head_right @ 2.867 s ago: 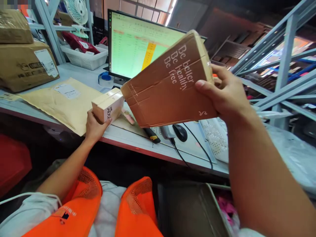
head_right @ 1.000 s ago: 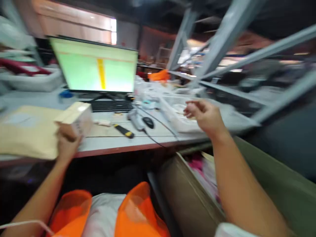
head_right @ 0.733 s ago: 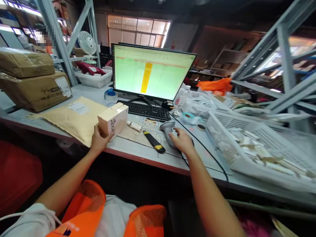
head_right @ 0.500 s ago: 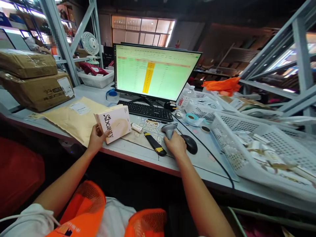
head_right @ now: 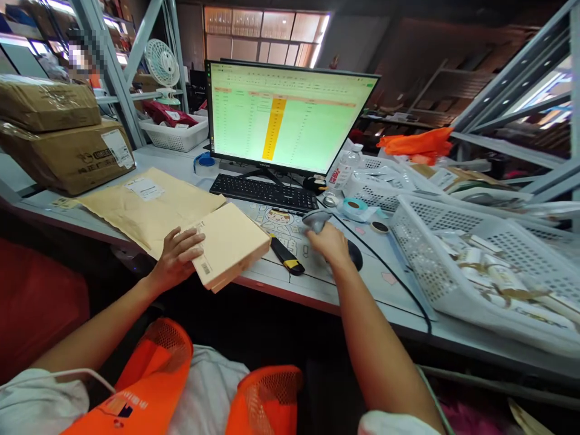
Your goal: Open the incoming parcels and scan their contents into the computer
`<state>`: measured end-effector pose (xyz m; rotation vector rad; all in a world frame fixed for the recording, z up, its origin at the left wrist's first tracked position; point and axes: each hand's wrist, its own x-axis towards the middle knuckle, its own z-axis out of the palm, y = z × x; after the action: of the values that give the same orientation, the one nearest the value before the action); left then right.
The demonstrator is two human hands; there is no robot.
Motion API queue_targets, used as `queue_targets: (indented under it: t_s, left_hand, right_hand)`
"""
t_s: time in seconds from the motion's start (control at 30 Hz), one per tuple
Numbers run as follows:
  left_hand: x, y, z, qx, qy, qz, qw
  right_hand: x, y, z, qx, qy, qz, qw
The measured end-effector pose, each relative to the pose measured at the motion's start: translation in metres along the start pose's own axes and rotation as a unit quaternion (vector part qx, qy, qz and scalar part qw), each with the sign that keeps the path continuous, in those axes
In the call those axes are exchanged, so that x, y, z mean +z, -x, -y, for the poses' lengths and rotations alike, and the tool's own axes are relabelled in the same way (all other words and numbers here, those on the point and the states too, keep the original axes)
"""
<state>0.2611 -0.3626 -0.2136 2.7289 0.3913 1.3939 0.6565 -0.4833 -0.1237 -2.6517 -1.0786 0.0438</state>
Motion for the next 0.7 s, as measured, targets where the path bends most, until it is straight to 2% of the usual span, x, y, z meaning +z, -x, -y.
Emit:
queue_targets:
  t_s: [0.07,0.17,0.27,0.33,0.43,0.53,0.63,0.7]
  left_hand:
    - [-0.004,0.007,-0.003,0.05,-0.027,0.036,0.998]
    - [-0.004,0.016,-0.007,0.088,-0.047,0.065,0.993]
    - [-0.003,0.021,-0.009,0.052,-0.042,0.093,0.993]
    - [-0.001,0.022,-0.009,0.022,-0.037,0.109,0.993]
    - [0.001,0.023,-0.009,0.027,-0.043,0.092,0.994]
    - [0.002,0.023,-0.009,0.057,-0.049,0.065,0.995]
    - [-0.001,0.021,-0.012,0.084,-0.043,0.05,0.994]
    - [-0.005,0.019,-0.013,0.085,-0.024,0.063,0.994]
  right_hand:
    - [-0.025,0.004,0.004,0.002,-0.069,0.024,0.997]
    - [-0.071,0.019,0.011,-0.058,-0.179,0.114,0.975]
    - [-0.109,0.038,0.022,-0.108,-0.237,0.265,0.928]
    - [-0.123,0.051,0.033,-0.124,-0.242,0.354,0.895]
    - [-0.129,0.072,0.059,-0.174,-0.205,0.439,0.857]
    - [-0.126,0.094,0.09,-0.236,-0.117,0.495,0.828]
    - [-0.124,0.108,0.111,-0.286,-0.026,0.528,0.799]
    - [-0.124,0.11,0.114,-0.292,-0.021,0.531,0.795]
